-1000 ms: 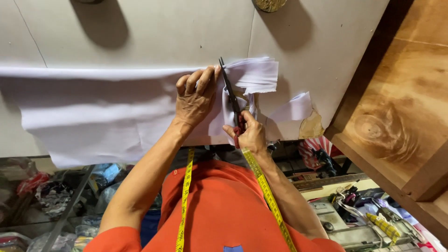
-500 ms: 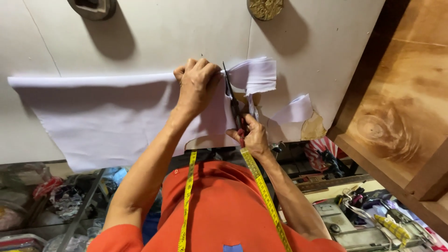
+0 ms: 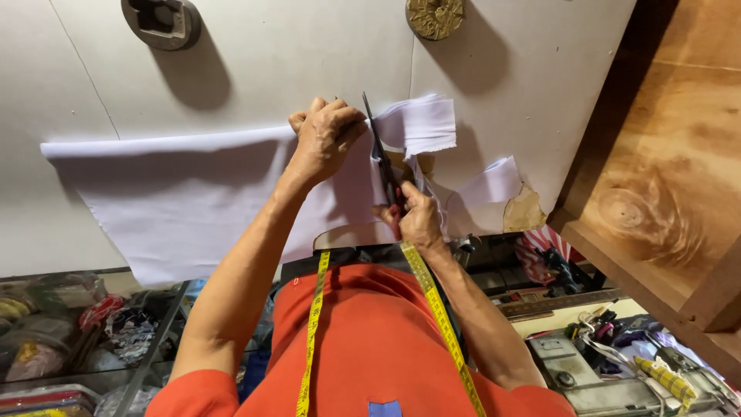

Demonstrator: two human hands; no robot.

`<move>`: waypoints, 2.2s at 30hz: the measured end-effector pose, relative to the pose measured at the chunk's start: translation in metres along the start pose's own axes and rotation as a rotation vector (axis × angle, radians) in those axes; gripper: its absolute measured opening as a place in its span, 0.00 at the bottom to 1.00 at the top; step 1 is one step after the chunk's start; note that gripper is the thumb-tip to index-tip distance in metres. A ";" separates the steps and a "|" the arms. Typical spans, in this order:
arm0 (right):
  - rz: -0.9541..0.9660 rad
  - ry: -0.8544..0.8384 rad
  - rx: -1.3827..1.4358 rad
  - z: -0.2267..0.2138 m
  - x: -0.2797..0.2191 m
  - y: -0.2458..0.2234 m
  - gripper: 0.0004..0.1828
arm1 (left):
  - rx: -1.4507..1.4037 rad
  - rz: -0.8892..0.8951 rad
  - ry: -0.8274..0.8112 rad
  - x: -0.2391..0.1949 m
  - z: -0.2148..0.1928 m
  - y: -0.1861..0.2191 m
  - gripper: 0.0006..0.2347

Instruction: Cutting fabric with scissors following a paper pattern, marking the fabric with a pencil, and organizing the pieces.

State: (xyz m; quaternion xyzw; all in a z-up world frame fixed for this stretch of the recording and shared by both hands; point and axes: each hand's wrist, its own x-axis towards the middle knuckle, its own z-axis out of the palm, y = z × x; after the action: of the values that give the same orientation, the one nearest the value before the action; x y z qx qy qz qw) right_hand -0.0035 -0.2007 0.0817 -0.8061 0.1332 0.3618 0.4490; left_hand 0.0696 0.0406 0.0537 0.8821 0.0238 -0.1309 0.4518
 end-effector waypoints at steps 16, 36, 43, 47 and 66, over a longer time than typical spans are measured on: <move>-0.225 -0.076 -0.362 -0.070 0.003 -0.018 0.32 | -0.110 -0.031 -0.056 0.002 -0.011 0.004 0.02; -0.381 -0.014 -0.534 -0.069 0.020 0.001 0.34 | -0.163 -0.023 -0.106 0.002 -0.015 0.002 0.01; -0.096 -0.384 0.288 -0.087 -0.005 -0.012 0.17 | -0.201 -0.021 -0.089 0.000 -0.021 0.007 0.03; 0.023 -0.621 0.600 -0.105 -0.019 -0.029 0.14 | -0.204 -0.013 -0.119 0.000 -0.023 0.006 0.04; 0.006 -0.659 0.380 -0.109 -0.004 -0.029 0.13 | -0.219 -0.023 -0.098 0.000 -0.021 0.008 0.03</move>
State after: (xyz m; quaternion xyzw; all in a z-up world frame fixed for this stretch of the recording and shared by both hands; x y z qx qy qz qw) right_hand 0.0598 -0.2747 0.1389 -0.5482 0.0487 0.5719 0.6083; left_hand 0.0756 0.0530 0.0718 0.8197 0.0258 -0.1756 0.5446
